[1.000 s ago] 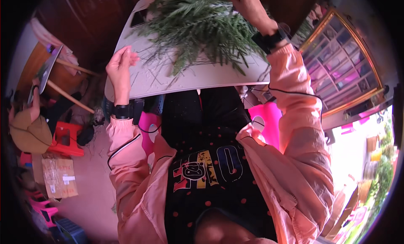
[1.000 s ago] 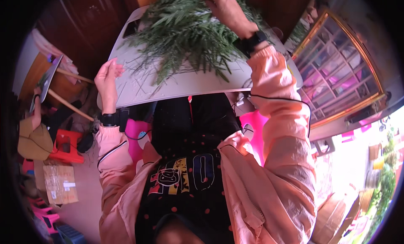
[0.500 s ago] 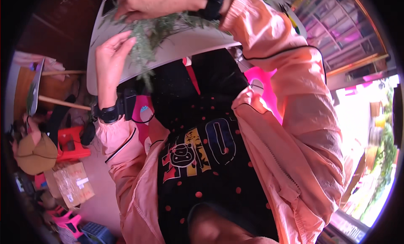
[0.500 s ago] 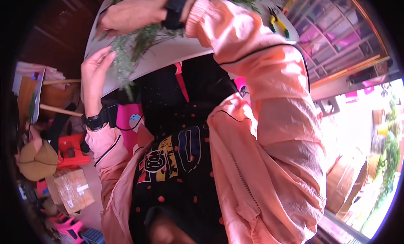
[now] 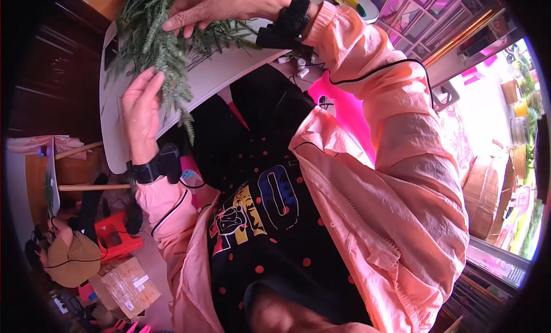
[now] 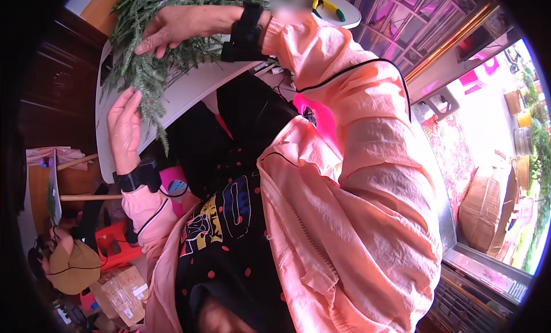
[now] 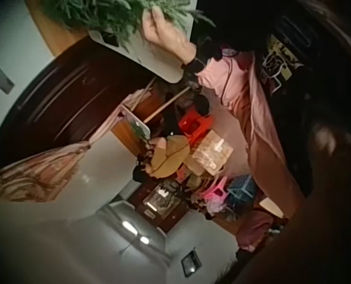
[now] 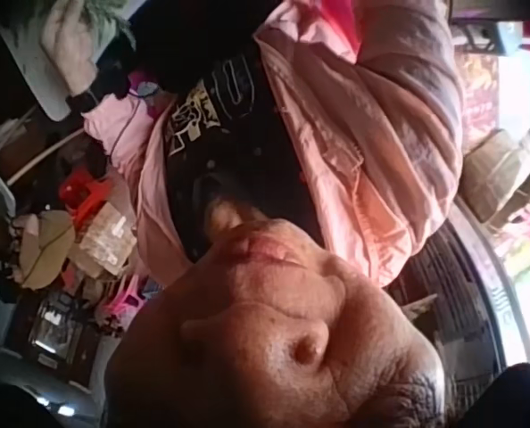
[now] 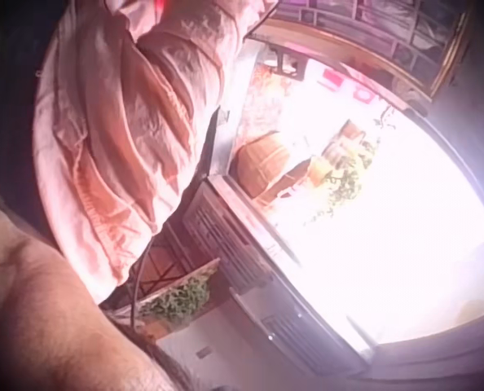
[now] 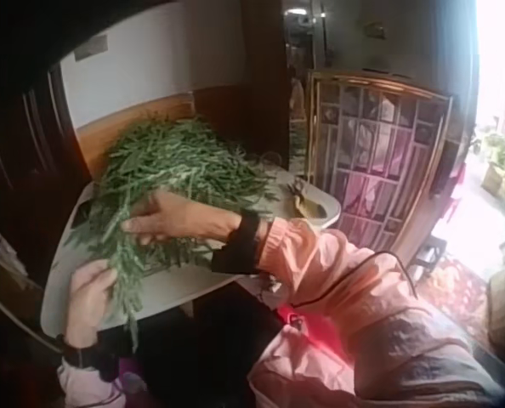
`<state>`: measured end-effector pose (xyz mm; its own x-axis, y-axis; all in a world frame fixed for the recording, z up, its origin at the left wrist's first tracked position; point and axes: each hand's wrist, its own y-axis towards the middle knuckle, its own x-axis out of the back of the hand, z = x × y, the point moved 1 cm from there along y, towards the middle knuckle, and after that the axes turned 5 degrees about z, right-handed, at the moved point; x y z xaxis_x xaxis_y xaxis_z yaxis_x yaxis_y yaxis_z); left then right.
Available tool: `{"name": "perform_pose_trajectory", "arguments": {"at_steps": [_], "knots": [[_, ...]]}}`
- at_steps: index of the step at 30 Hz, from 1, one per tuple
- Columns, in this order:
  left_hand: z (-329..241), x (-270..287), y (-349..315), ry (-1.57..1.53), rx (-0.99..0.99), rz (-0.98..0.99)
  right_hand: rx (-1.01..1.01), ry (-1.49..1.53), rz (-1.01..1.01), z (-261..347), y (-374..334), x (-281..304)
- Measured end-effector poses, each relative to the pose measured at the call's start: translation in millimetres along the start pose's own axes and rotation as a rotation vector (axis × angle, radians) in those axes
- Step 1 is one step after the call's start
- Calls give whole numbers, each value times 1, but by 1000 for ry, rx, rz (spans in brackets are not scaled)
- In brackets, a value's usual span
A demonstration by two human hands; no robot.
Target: Trimming small sprigs of green plants using scissors at a workbench.
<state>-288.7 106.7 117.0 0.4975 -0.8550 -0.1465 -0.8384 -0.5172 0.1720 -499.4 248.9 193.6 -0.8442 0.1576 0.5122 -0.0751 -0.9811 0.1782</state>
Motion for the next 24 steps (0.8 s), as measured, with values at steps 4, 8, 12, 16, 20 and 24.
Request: {"name": "perform_pose_trajectory", "arguments": {"at_steps": [4, 8, 12, 16, 20, 24], "knots": [[-5, -20, 0, -57, 22, 65, 186, 168, 132, -7, 24, -5], [-23, -33, -8, -102, 94, 100, 275, 284, 29, 23, 18, 8], [-20, -27, -7, 2, 148, 181, 224, 201, -107, 33, 16, 13], [-17, -20, -8, 3, 144, 182, 161, 259, -155, 39, 17, 7], [-22, -24, -6, -27, 114, 145, 216, 236, -62, 39, 18, 7], [-24, -32, -6, 8, 43, 133, 118, 231, -113, 46, 14, 9]]}}
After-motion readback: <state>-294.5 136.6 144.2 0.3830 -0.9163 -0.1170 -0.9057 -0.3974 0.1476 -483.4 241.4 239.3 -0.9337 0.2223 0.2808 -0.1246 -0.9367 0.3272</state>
